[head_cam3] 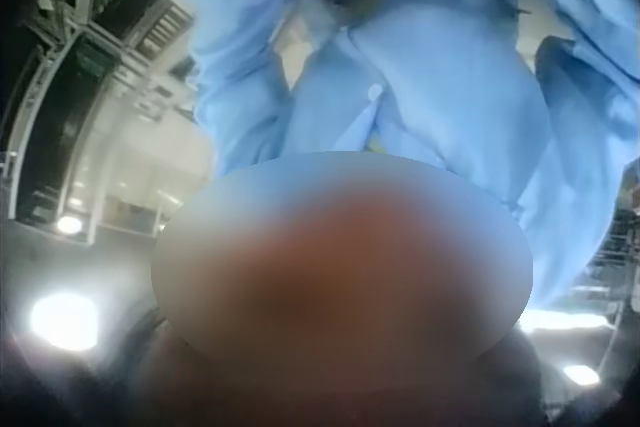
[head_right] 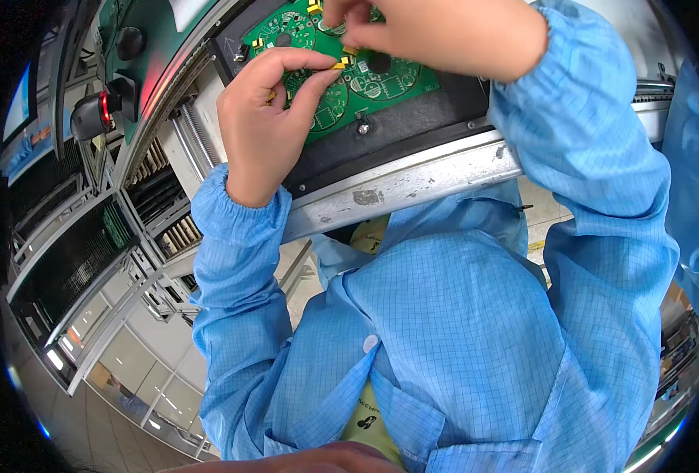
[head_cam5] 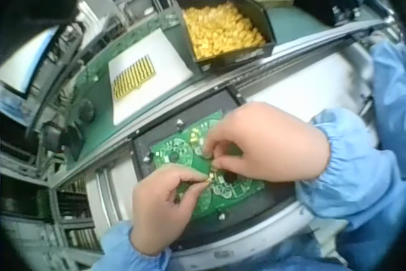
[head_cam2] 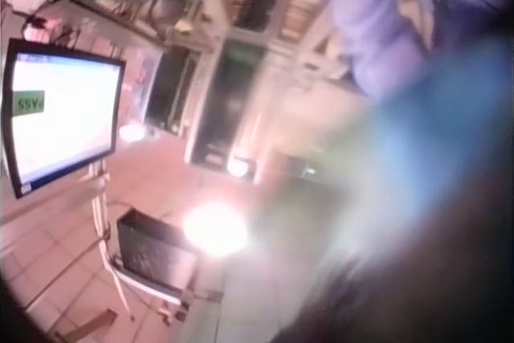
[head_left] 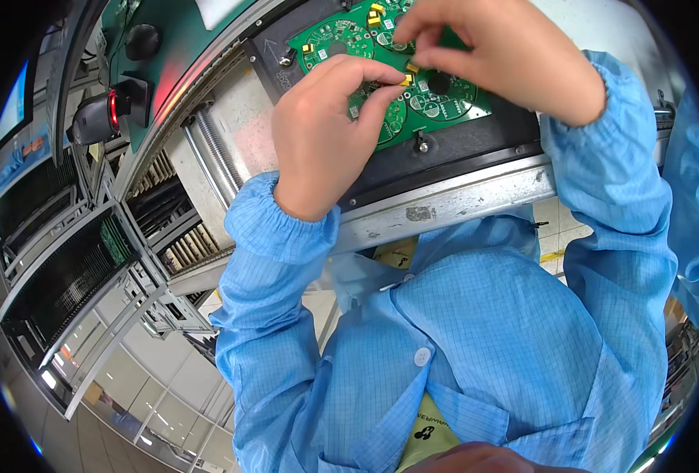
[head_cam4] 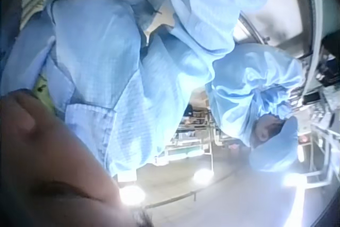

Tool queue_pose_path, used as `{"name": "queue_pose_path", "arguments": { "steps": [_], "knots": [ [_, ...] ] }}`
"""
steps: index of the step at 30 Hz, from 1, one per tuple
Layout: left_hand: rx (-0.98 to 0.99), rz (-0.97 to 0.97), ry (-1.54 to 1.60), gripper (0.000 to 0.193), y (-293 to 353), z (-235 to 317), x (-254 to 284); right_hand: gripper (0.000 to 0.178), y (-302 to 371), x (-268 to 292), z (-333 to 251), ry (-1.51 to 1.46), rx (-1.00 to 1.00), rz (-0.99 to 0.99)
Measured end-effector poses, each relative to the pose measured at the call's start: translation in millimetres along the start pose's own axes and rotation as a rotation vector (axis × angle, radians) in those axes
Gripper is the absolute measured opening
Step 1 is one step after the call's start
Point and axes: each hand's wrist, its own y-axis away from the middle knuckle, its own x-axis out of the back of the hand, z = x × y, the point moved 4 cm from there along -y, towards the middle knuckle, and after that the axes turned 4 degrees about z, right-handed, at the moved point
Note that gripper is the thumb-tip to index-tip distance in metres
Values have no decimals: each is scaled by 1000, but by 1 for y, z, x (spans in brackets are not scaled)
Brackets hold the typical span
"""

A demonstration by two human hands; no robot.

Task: Assembling components onto printed circuit boards at a manual assembly station.

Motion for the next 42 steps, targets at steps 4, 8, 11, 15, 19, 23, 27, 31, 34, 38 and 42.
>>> {"name": "queue_pose_path", "arguments": {
  "steps": [4,8,11,15,19,23,27,31,34,38,42],
  "knots": [
    [-69,9,-11,11,0,3,-4,27,-3,0,21,-549,-213,61],
    [-122,47,-25,10,1,4,-8,31,-9,-1,29,-1034,-551,151],
    [-154,78,-40,11,2,5,-11,37,-8,-7,46,-1221,-542,175],
    [-173,90,-52,11,3,4,-12,40,-11,-6,38,-1246,-560,198],
    [-205,105,-57,10,2,2,-14,43,-11,-7,38,-1257,-511,171],
    [-262,122,-114,9,3,7,-15,46,-7,-17,61,-1584,-351,26],
    [-239,114,-89,9,1,3,-16,47,-4,-18,65,-1783,-192,-88],
    [-293,115,-96,9,0,4,-15,48,-8,-13,50,-1304,-468,173],
    [-272,93,-63,9,-1,2,-14,49,-10,-14,44,-1619,-134,-48],
    [-258,113,-10,10,-3,-1,-18,48,-8,-21,63,-1545,-276,8],
    [-222,100,-27,10,-1,-2,-20,47,-8,-11,38,-1263,-476,146]
  ]
}}
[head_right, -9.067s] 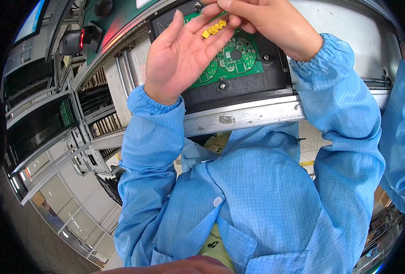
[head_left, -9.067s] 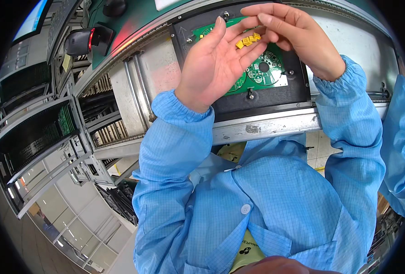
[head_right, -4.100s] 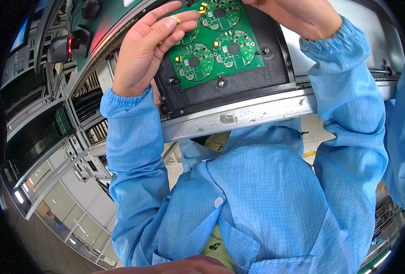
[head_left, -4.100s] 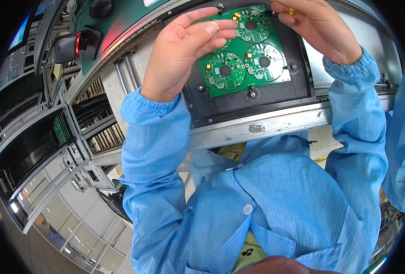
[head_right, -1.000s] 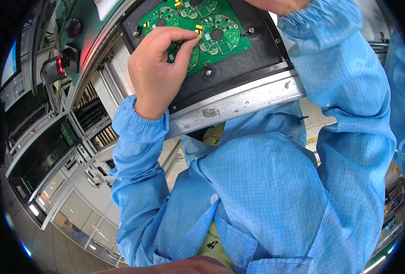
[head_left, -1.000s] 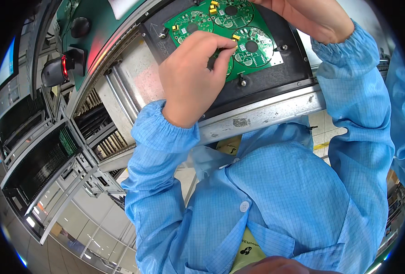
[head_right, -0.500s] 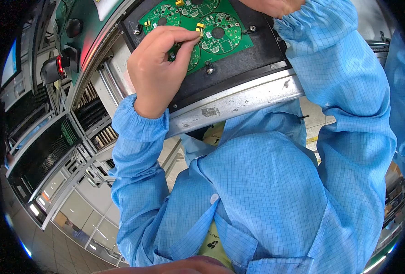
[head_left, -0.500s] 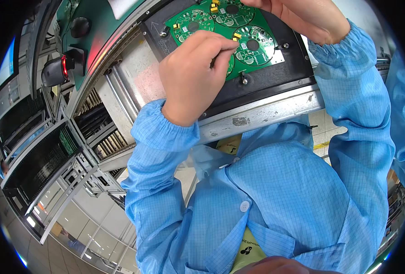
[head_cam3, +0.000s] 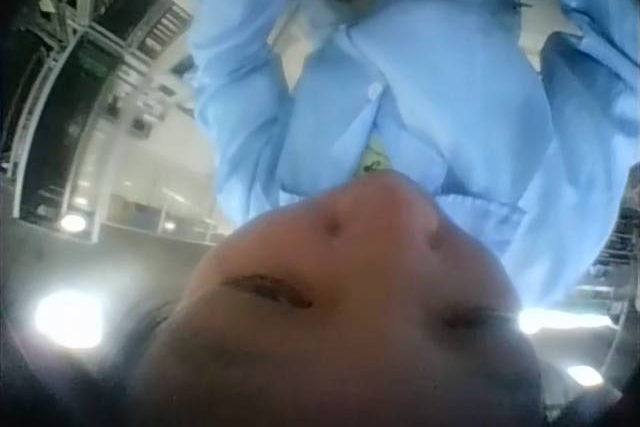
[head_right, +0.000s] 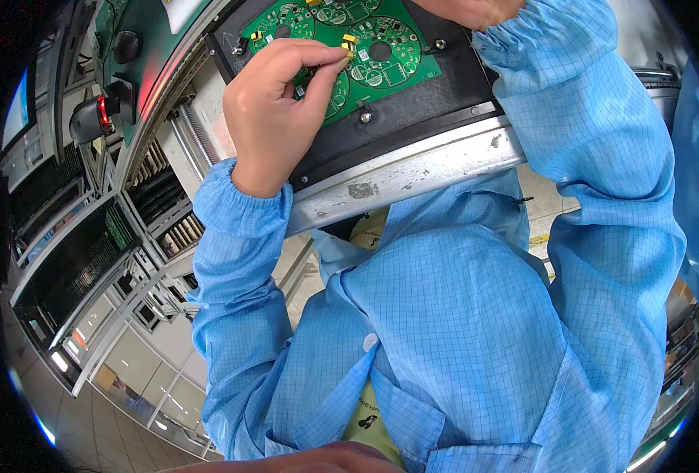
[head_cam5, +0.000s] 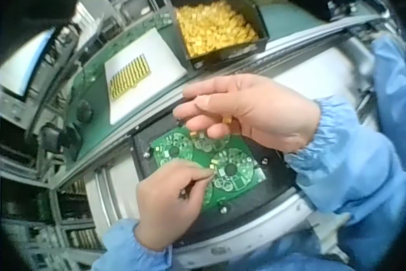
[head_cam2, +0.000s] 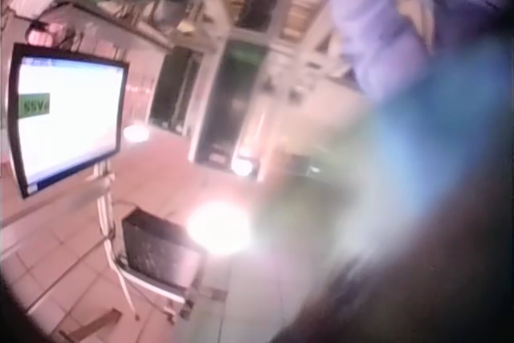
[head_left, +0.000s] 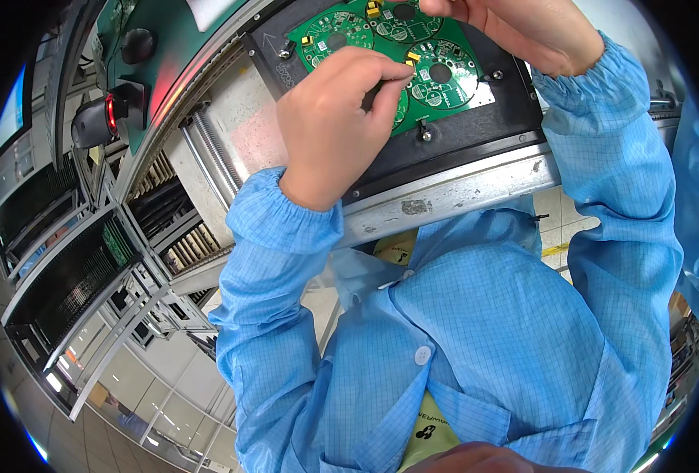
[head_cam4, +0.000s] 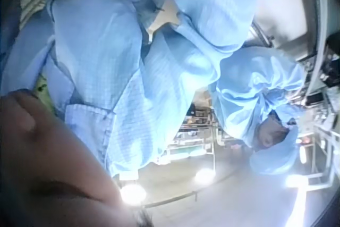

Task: Assembling components onto printed circuit boards at a manual assembly station.

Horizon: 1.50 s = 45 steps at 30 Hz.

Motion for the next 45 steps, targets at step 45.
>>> {"name": "queue_pose_path", "arguments": {
  "steps": [45],
  "knots": [
    [892,91,1106,44,-8,-71,60,10,-31,-65,21,1385,819,19]
  ]
}}
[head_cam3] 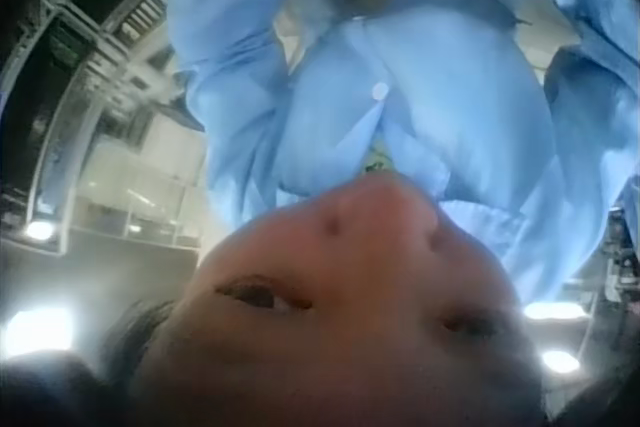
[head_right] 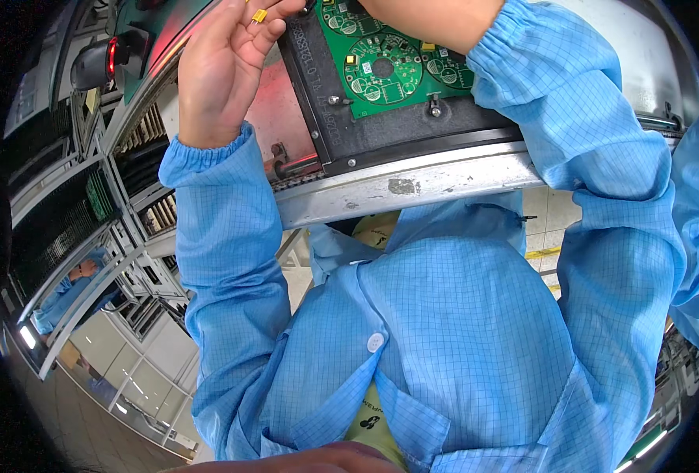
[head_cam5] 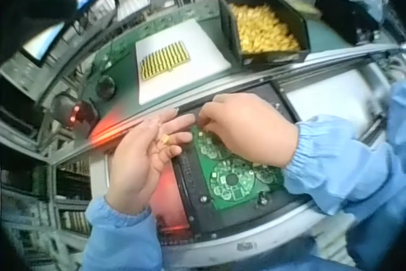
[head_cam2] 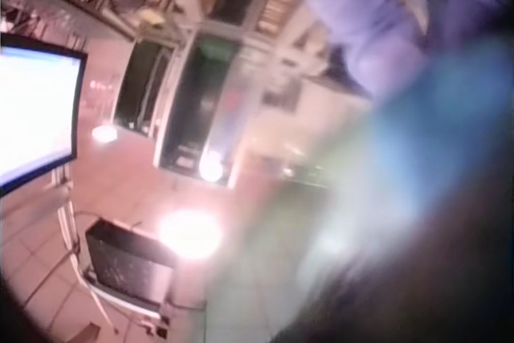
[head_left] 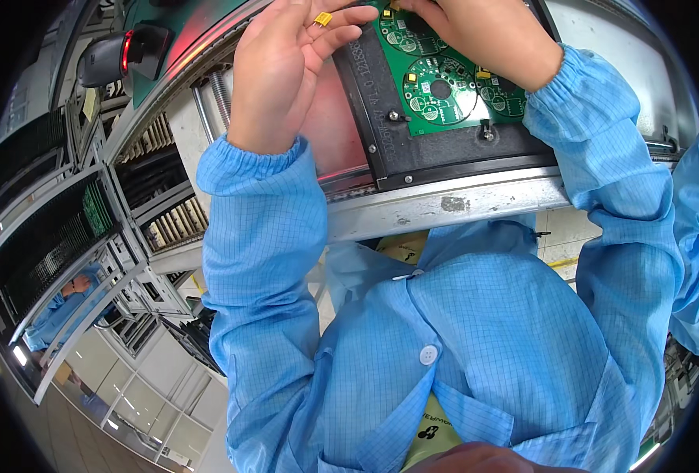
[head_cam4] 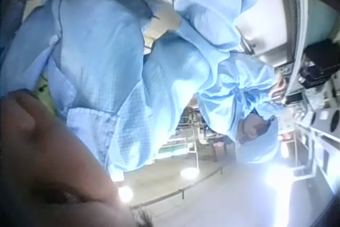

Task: Assembling components onto printed circuit boards at a manual assembly station.

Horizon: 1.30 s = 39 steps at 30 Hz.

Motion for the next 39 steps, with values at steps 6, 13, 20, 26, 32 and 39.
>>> {"name": "queue_pose_path", "arguments": {
  "steps": [6,13,20,26,32,39],
  "knots": [
    [-46,-15,-96,46,-2,-6,-2,10,2,1,2,1,-13,-17],
    [-318,-633,367,43,-17,-17,-2,11,1,-1,2,55,23,-66],
    [-336,81,-610,36,10,2,-17,23,7,9,24,-773,-331,-107],
    [-404,187,-1100,7,15,10,-38,33,30,28,42,-1120,-691,-30],
    [-1203,-103,-414,10,-2,-16,-32,40,31,30,40,-1318,-878,65],
    [-1083,72,-1376,9,22,3,-60,44,34,15,57,-1776,-586,-58]
  ]
}}
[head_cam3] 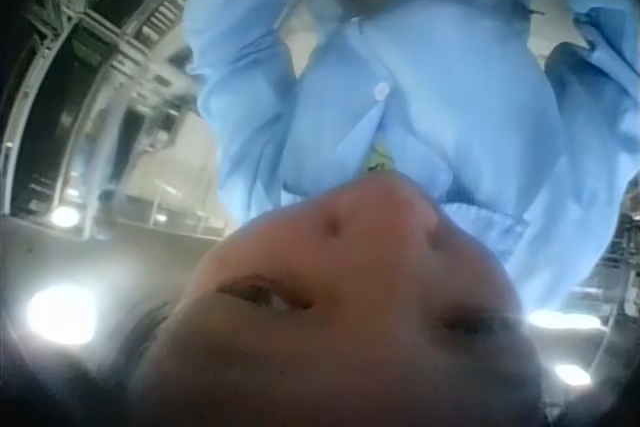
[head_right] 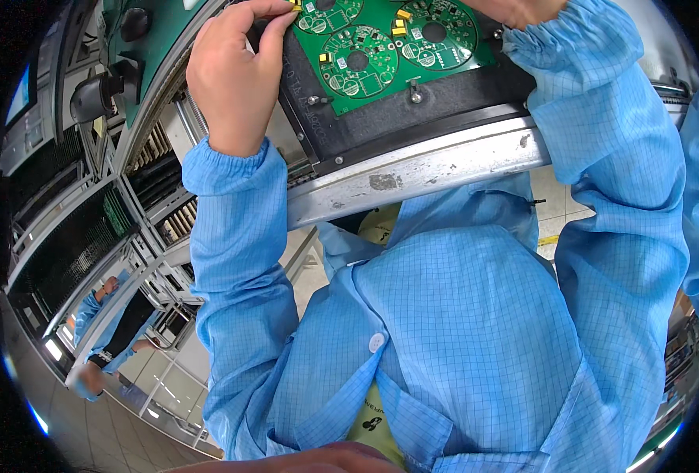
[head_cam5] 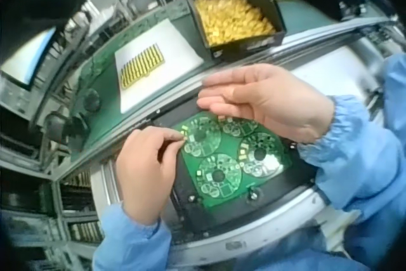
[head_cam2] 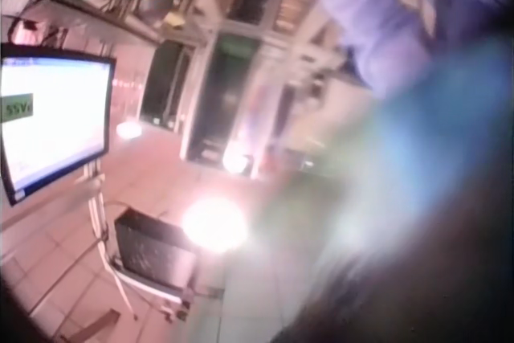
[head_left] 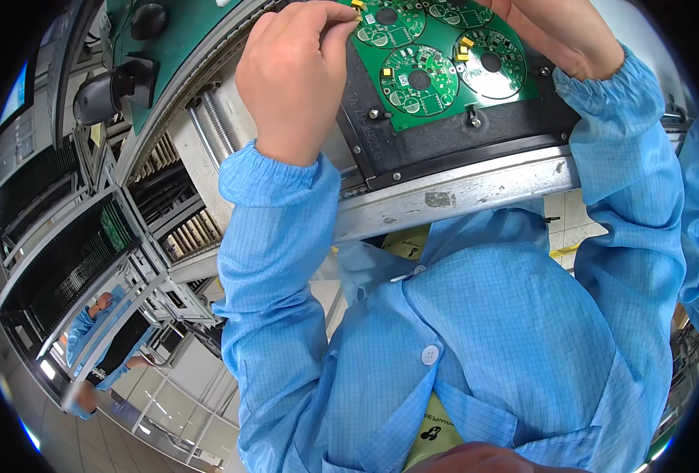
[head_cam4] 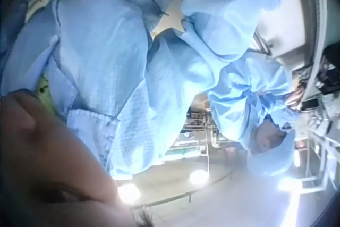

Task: Assembling components onto printed circuit boards at a manual assembly station.

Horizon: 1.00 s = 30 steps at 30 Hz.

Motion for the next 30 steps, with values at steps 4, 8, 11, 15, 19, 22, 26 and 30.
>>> {"name": "queue_pose_path", "arguments": {
  "steps": [4,8,11,15,19,22,26,30],
  "knots": [
    [82,-24,8,9,1,-1,0,45,11,-18,-9,366,-46,345],
    [61,-29,5,10,0,0,-1,43,14,-30,-11,407,-50,438],
    [-11,-16,-46,10,3,-2,-3,40,15,-30,-11,399,-20,447],
    [133,-72,93,13,0,-4,2,32,15,-28,-11,607,11,370],
    [779,-147,848,31,20,-35,4,14,17,-42,1,1008,298,70],
    [868,-162,903,33,15,-34,9,11,27,-54,0,1318,445,39],
    [935,-163,939,34,20,-40,-5,11,30,-58,9,1529,533,-9],
    [692,-166,1412,34,17,-33,-8,12,31,-59,11,1544,537,-24]
  ]
}}
